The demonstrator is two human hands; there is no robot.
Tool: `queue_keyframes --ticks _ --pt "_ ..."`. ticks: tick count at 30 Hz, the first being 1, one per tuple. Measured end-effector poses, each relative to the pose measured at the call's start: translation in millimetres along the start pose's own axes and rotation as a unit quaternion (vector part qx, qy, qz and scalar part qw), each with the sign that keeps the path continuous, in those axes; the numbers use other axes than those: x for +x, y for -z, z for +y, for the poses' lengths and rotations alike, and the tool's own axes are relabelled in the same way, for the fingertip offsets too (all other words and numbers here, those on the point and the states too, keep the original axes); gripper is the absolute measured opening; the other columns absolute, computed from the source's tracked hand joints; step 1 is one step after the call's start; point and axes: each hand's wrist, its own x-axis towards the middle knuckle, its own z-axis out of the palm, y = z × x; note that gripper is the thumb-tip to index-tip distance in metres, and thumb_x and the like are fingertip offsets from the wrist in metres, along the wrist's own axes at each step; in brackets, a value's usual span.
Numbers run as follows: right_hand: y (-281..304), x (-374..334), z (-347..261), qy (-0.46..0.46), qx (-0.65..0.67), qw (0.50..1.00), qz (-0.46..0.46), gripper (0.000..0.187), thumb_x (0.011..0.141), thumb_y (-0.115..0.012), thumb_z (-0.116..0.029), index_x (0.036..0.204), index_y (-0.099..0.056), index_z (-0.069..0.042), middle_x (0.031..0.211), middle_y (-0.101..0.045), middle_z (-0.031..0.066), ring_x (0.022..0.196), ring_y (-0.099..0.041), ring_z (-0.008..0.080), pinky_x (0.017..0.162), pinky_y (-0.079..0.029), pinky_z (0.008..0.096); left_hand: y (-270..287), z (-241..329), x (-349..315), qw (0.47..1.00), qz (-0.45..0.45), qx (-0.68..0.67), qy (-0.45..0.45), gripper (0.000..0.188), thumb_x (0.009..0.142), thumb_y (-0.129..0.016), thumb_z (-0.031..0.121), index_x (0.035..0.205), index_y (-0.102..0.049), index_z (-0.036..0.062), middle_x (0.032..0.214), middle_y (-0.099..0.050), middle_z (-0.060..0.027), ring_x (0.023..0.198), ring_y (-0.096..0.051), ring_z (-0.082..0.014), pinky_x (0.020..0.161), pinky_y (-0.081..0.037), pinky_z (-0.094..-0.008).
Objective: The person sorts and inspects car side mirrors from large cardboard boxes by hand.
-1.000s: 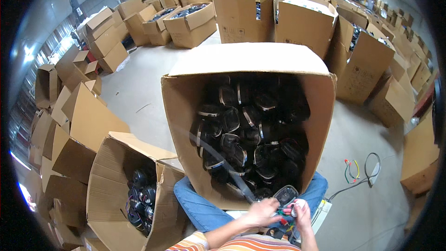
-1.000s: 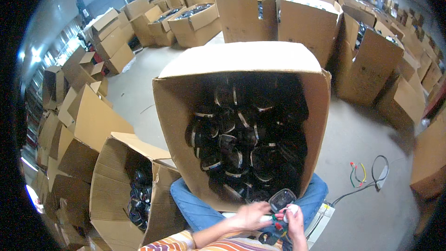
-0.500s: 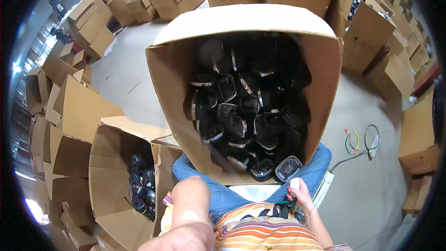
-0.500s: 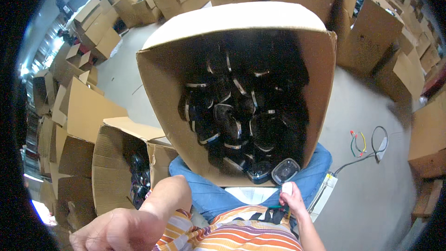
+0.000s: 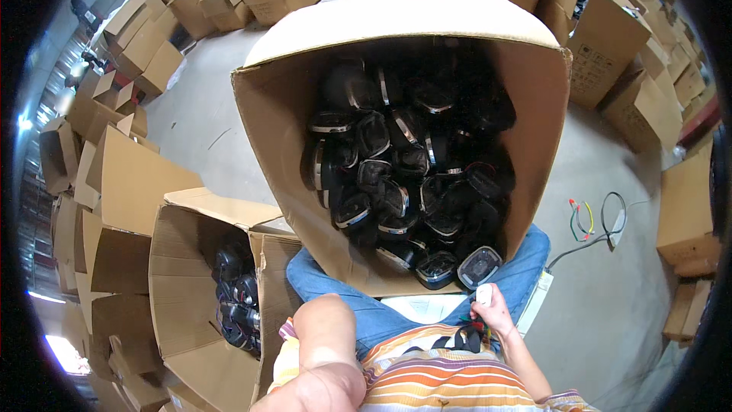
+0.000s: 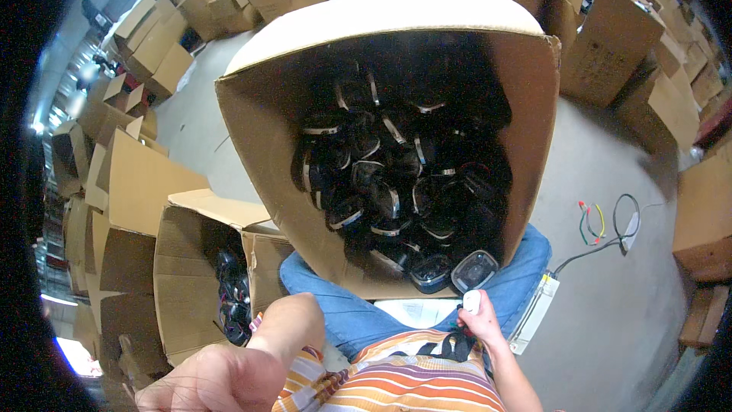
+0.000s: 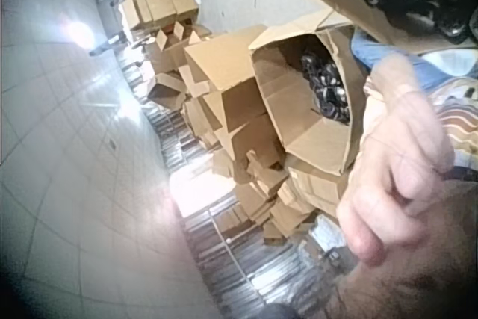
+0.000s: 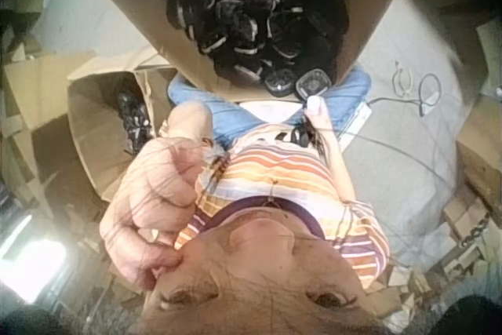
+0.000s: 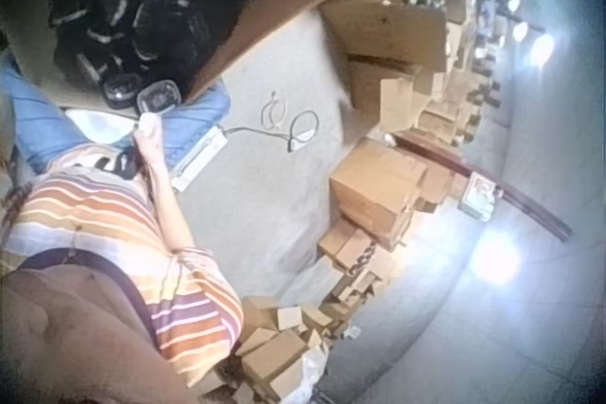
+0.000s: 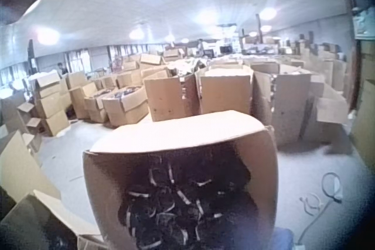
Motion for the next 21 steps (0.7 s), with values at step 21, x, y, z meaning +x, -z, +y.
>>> queue_keyframes --ticks 21 --pt "-10 -10 19 -0.007 -0.096 0.995 -0.013 0.034 0.06 -0.053 0.001 0.092 -0.04 0.002 0.069 -0.05 0.0069 0.054 -0.05 0.0123 0.047 -0.043 0.0245 6 -2 -2 0.996 -0.072 -0.014 -0.042 0.01 0.072 -0.053 0.01 0.082 -0.054 0.0112 0.073 -0.047 0.0008 0.047 -0.04 -0.0089 0.043 -0.029 -0.023"
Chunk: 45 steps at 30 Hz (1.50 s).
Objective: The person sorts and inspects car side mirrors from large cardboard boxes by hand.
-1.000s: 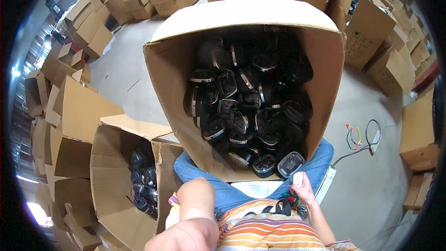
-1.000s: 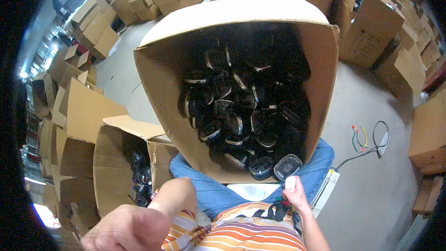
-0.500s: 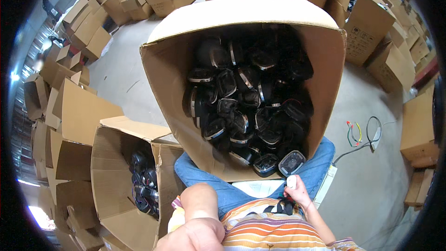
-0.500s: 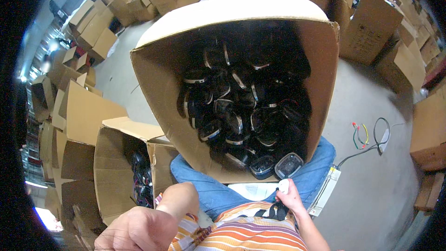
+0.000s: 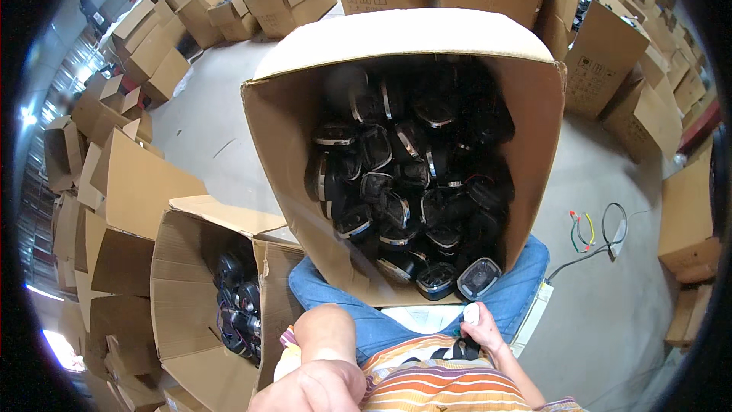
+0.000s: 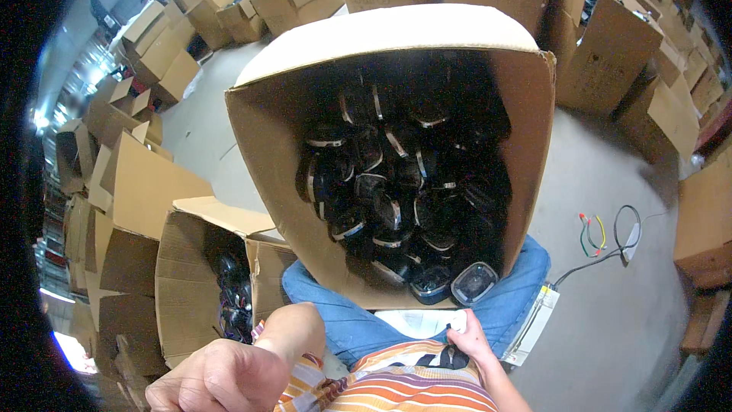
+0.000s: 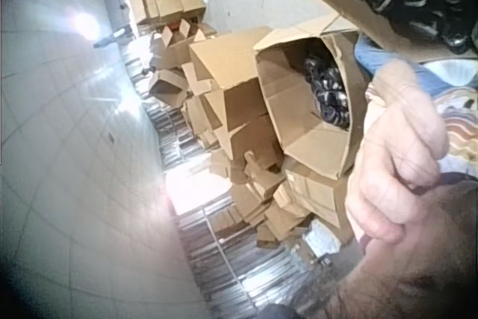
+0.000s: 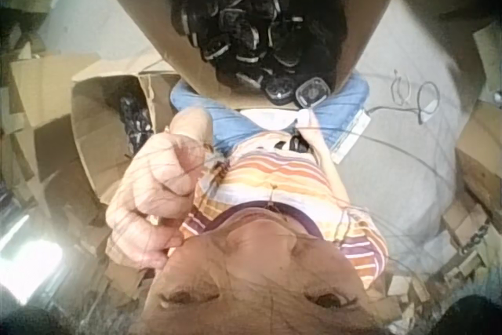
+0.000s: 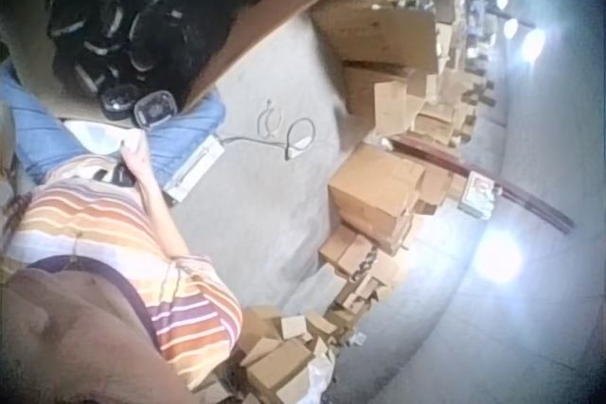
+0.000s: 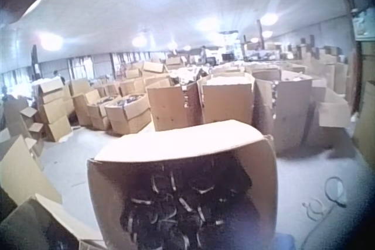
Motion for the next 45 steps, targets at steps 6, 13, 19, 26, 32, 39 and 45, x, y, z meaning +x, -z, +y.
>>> queue_keyframes --ticks 6,13,19,26,32,39,45 --pt "-3 -3 -3 -0.001 0.033 0.999 -0.006 0.032 0.062 -0.051 0.005 0.091 -0.039 0.001 0.067 -0.049 0.0069 0.053 -0.051 0.013 0.045 -0.043 0.0244 -18 -15 25 0.999 0.045 0.02 0.001 0.011 0.073 -0.051 0.009 0.082 -0.054 0.0128 0.072 -0.046 0.0013 0.046 -0.038 -0.0078 0.043 -0.028 -0.0222" --pt "-5 -2 -10 -0.013 0.038 0.999 -0.008 0.032 0.063 -0.051 0.004 0.092 -0.038 0.002 0.07 -0.05 0.0077 0.054 -0.051 0.0126 0.046 -0.043 0.0243 -10 -7 19 0.995 -0.01 0.089 0.041 0.008 0.076 -0.052 0.016 0.075 -0.057 0.0107 0.064 -0.049 0.0018 0.046 -0.041 -0.0083 0.043 -0.032 -0.0226" --pt "4 -6 -4 0.002 0.049 0.999 -0.019 0.031 0.063 -0.052 0.004 0.091 -0.038 0.003 0.068 -0.05 0.0075 0.054 -0.052 0.0124 0.046 -0.043 0.024 13 -24 -72 0.908 -0.053 0.133 0.394 0.002 0.071 -0.051 0.004 0.071 -0.05 0.0018 0.068 -0.051 -0.0085 0.057 -0.047 -0.0216 0.048 -0.038 -0.0297" --pt "10 -16 -20 0.016 0.038 0.998 -0.057 0.032 0.063 -0.053 0.005 0.092 -0.04 0.001 0.071 -0.05 0.0064 0.056 -0.052 0.0124 0.048 -0.044 0.024 -18 -32 -308 0.635 -0.197 0.166 0.728 0.021 0.079 -0.049 0.021 0.086 -0.054 0.0024 0.075 -0.053 -0.0093 0.069 -0.051 -0.0167 0.062 -0.041 -0.0269" --pt "28 -10 2 0.01 0.063 0.996 -0.061 0.027 0.065 -0.051 0.005 0.087 -0.037 0.0 0.065 -0.051 0.0074 0.05 -0.053 0.0141 0.042 -0.043 0.0233 -38 -25 -313 0.594 -0.197 0.022 0.78 0.028 0.082 -0.044 0.027 0.087 -0.051 0.0006 0.078 -0.055 -0.0084 0.072 -0.05 -0.0128 0.065 -0.04 -0.0277" --pt "23 -23 -25 0.028 0.085 0.995 -0.048 0.027 0.073 -0.053 -0.006 0.098 -0.042 -0.005 0.076 -0.047 0.0021 0.063 -0.046 0.0098 0.052 -0.04 0.0218 -37 -27 -313 0.599 -0.162 -0.047 0.783 0.025 0.083 -0.044 0.023 0.078 -0.051 -0.0006 0.068 -0.053 -0.0053 0.065 -0.046 -0.0095 0.061 -0.039 -0.0263" --pt "21 -23 -23 0.035 -0.056 0.997 0.045 0.035 0.07 -0.056 -0.011 0.101 -0.041 -0.003 0.088 -0.048 0.0066 0.078 -0.047 0.0149 0.064 -0.041 0.026 -41 -27 -314 0.632 -0.096 -0.026 0.769 0.023 0.081 -0.046 0.022 0.075 -0.052 0.0006 0.067 -0.054 -0.003 0.066 -0.047 -0.0079 0.061 -0.039 -0.0243"
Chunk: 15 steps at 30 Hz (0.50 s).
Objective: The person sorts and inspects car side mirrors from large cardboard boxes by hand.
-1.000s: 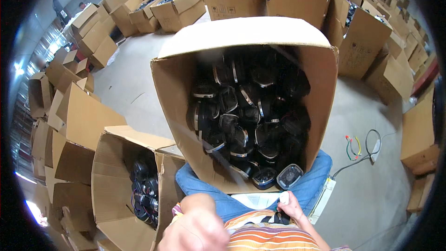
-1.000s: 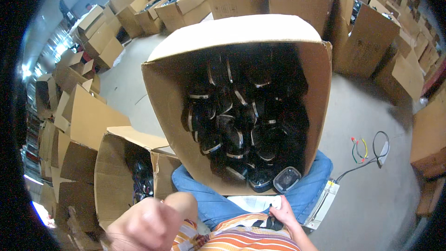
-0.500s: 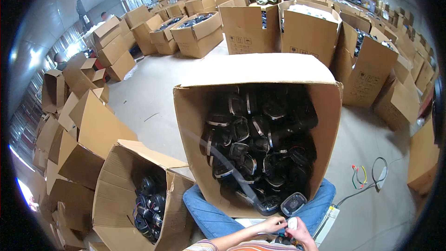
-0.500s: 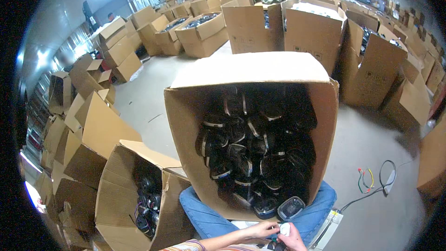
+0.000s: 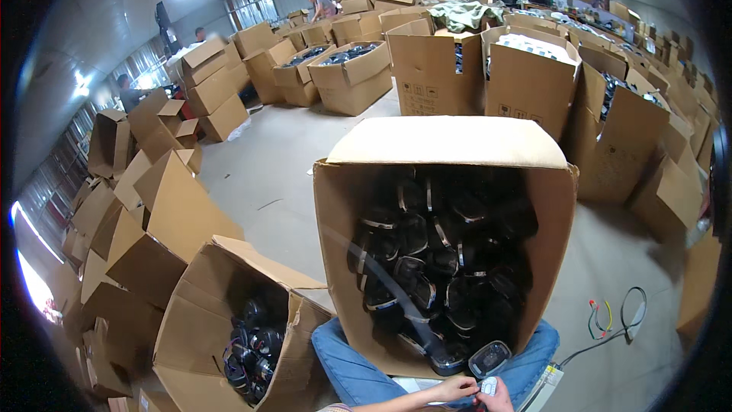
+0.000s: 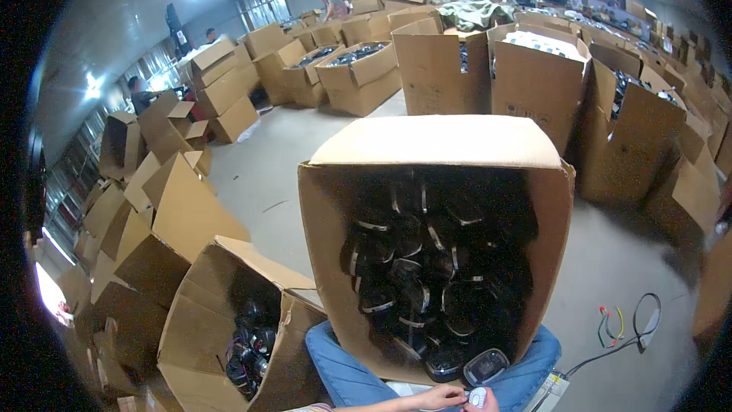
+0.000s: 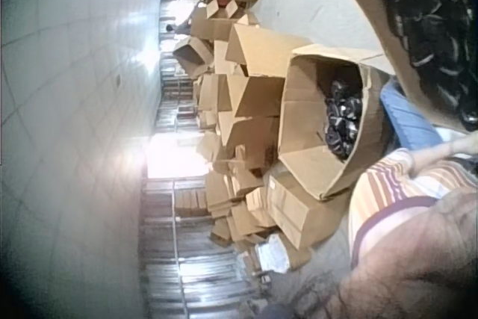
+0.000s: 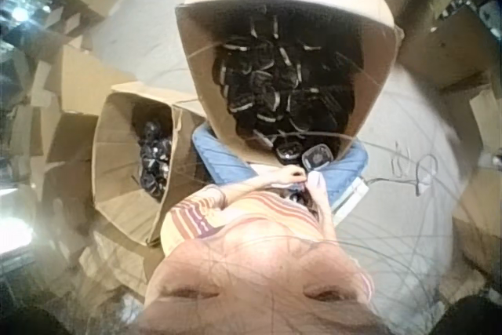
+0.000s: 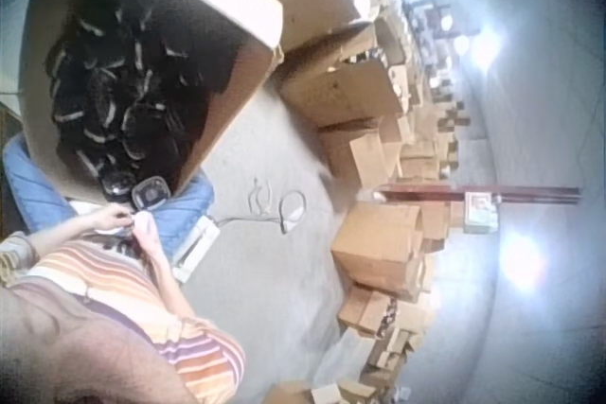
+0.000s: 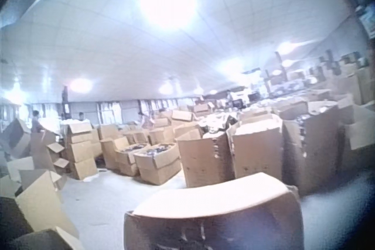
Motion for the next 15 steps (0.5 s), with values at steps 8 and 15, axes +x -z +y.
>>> queue_keyframes --ticks 8,15 --pt "-2 5 10 -0.047 0.153 0.987 -0.005 0.039 0.069 -0.059 -0.012 0.102 -0.041 -0.006 0.088 -0.047 0.0062 0.079 -0.045 0.0135 0.065 -0.041 0.0263 -6 22 -2 0.995 0.092 0.045 0.017 0.013 0.077 -0.052 0.018 0.072 -0.057 0.0063 0.062 -0.054 -0.0018 0.053 -0.048 -0.0093 0.048 -0.039 -0.0242" --pt "5 9 7 -0.026 0.281 0.957 -0.066 0.023 0.074 -0.055 -0.013 0.094 -0.046 -0.006 0.073 -0.049 -0.0004 0.061 -0.046 0.0086 0.052 -0.039 0.0207 -8 15 0 0.987 0.131 0.09 0.002 0.017 0.077 -0.052 0.019 0.074 -0.056 0.0021 0.066 -0.058 -0.0056 0.06 -0.053 -0.0108 0.056 -0.043 -0.0261"
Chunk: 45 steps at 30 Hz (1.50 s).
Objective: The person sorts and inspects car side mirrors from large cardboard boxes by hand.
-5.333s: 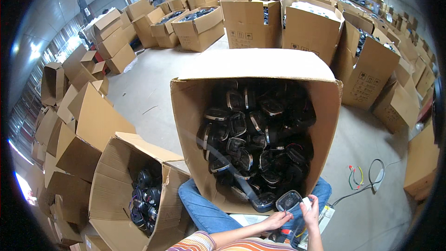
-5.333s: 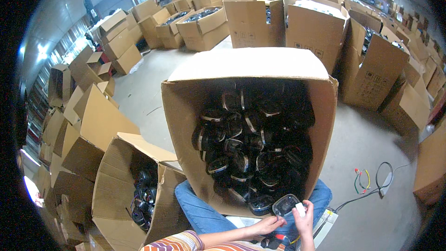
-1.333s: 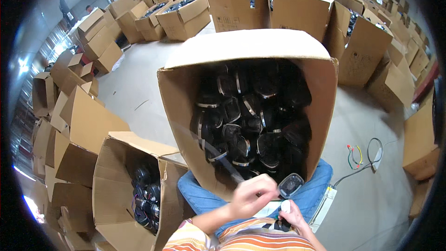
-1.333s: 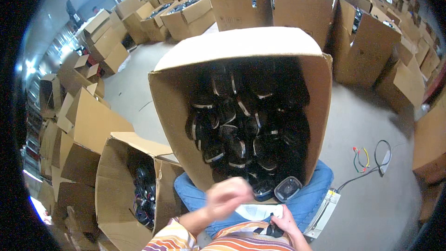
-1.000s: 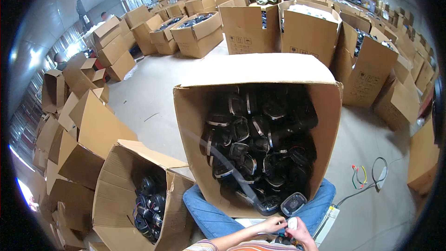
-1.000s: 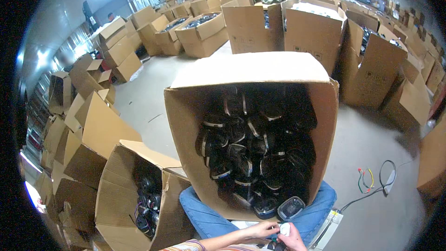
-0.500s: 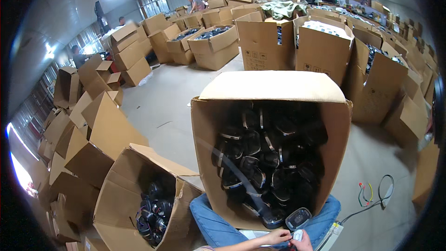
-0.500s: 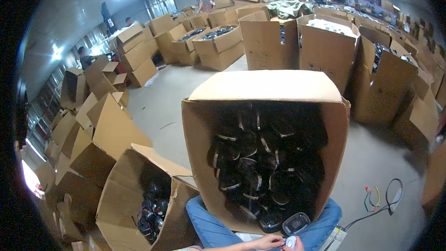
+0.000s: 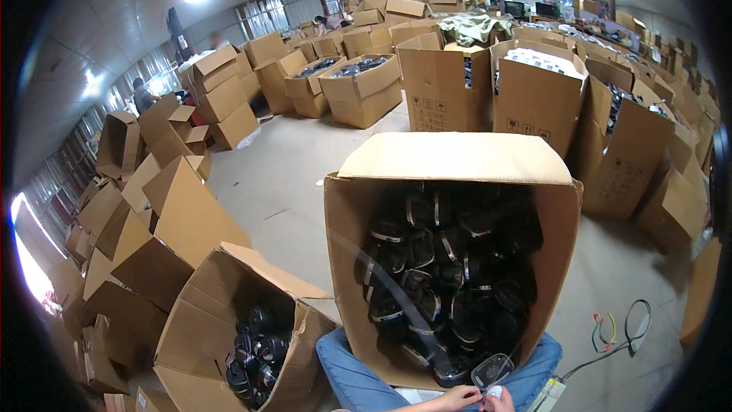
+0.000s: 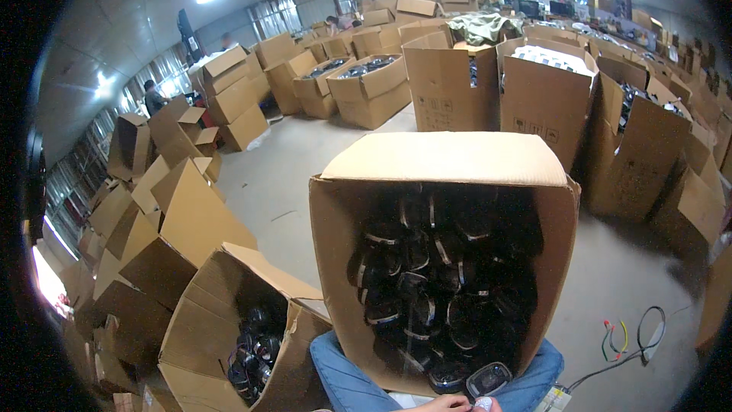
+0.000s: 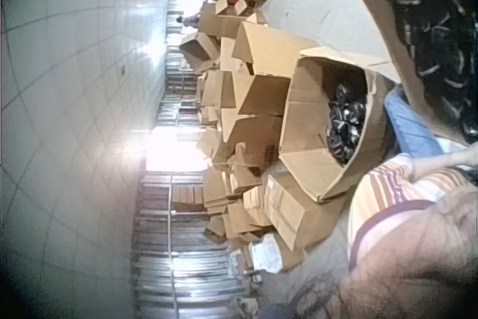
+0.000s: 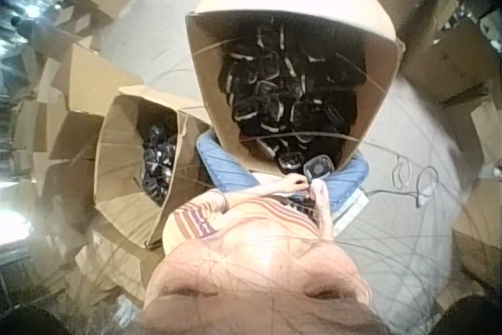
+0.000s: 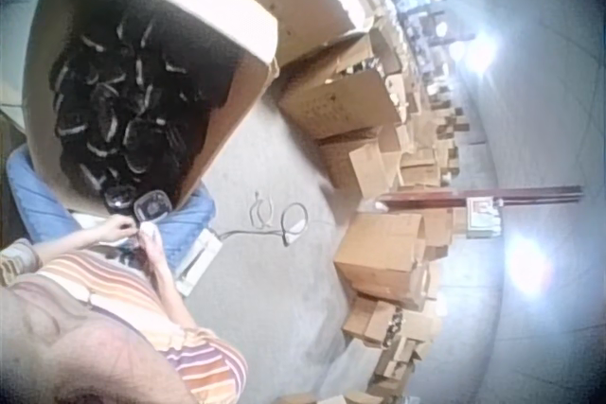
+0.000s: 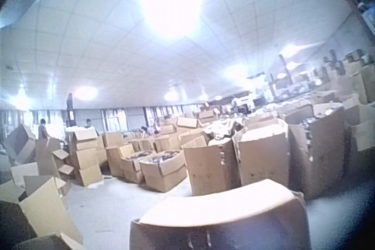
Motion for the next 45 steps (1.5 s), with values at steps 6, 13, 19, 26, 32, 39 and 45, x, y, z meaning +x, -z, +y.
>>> queue_keyframes --ticks 6,13,19,26,32,39,45 --pt "-16 -9 -20 0.045 -0.077 0.996 0.016 0.017 0.078 -0.05 -0.014 0.092 -0.048 -0.006 0.071 -0.049 -0.0001 0.059 -0.045 0.0077 0.05 -0.037 0.0202 6 10 -1 1.0 -0.012 -0.026 0.012 0.018 0.078 -0.051 0.019 0.074 -0.056 0.0024 0.067 -0.059 -0.0058 0.062 -0.055 -0.0135 0.057 -0.044 -0.0267" --pt "-15 -13 -17 0.075 -0.183 0.978 0.062 0.023 0.079 -0.049 -0.018 0.1 -0.045 -0.008 0.079 -0.048 0.0012 0.065 -0.044 0.0075 0.053 -0.037 0.0191 -1 13 -1 1.0 -0.01 0.002 0.023 0.019 0.078 -0.051 0.021 0.076 -0.056 0.0032 0.068 -0.059 -0.0076 0.061 -0.055 -0.014 0.057 -0.043 -0.0274" --pt "-12 -10 -16 -0.009 -0.178 0.982 0.069 0.03 0.079 -0.049 -0.02 0.106 -0.041 -0.01 0.078 -0.048 0.0007 0.063 -0.045 0.0083 0.051 -0.038 0.0204 -2 11 0 0.999 0.0 0.034 0.0 0.021 0.077 -0.052 0.023 0.077 -0.056 0.0032 0.07 -0.058 -0.0105 0.063 -0.055 -0.0164 0.057 -0.043 -0.029" --pt "17 7 27 0.0 -0.152 0.985 0.08 0.036 0.074 -0.053 -0.015 0.108 -0.04 -0.009 0.084 -0.05 0.0036 0.066 -0.047 0.0098 0.053 -0.04 0.0218 -1 21 -3 0.999 -0.012 0.048 0.021 0.021 0.077 -0.052 0.025 0.077 -0.056 0.0042 0.07 -0.057 -0.0115 0.063 -0.054 -0.0175 0.058 -0.042 -0.0302" --pt "0 1 7 0.142 -0.317 0.936 0.062 0.031 0.072 -0.052 -0.012 0.101 -0.043 -0.004 0.092 -0.048 0.0087 0.086 -0.046 0.0191 0.075 -0.038 0.0289 1 17 -4 0.999 -0.011 0.035 0.023 0.021 0.076 -0.052 0.025 0.077 -0.056 0.0042 0.069 -0.057 -0.0115 0.063 -0.054 -0.0176 0.058 -0.042 -0.0299" --pt "-3 3 11 0.166 -0.327 0.93 0.041 0.028 0.073 -0.051 -0.013 0.099 -0.043 -0.004 0.09 -0.047 0.0084 0.086 -0.044 0.0179 0.075 -0.038 0.0279 5 10 -3 0.999 -0.024 0.017 0.027 0.02 0.076 -0.053 0.024 0.076 -0.057 0.004 0.069 -0.057 -0.0095 0.063 -0.054 -0.0169 0.058 -0.042 -0.0292" --pt "-3 1 14 0.102 -0.242 0.961 0.082 0.034 0.076 -0.051 -0.018 0.104 -0.04 -0.004 0.094 -0.046 0.0082 0.086 -0.044 0.0173 0.074 -0.038 0.0276 5 4 1 1.0 -0.028 0.001 0.007 0.02 0.077 -0.052 0.023 0.075 -0.057 0.0037 0.069 -0.057 -0.0089 0.063 -0.054 -0.0164 0.058 -0.042 -0.029"
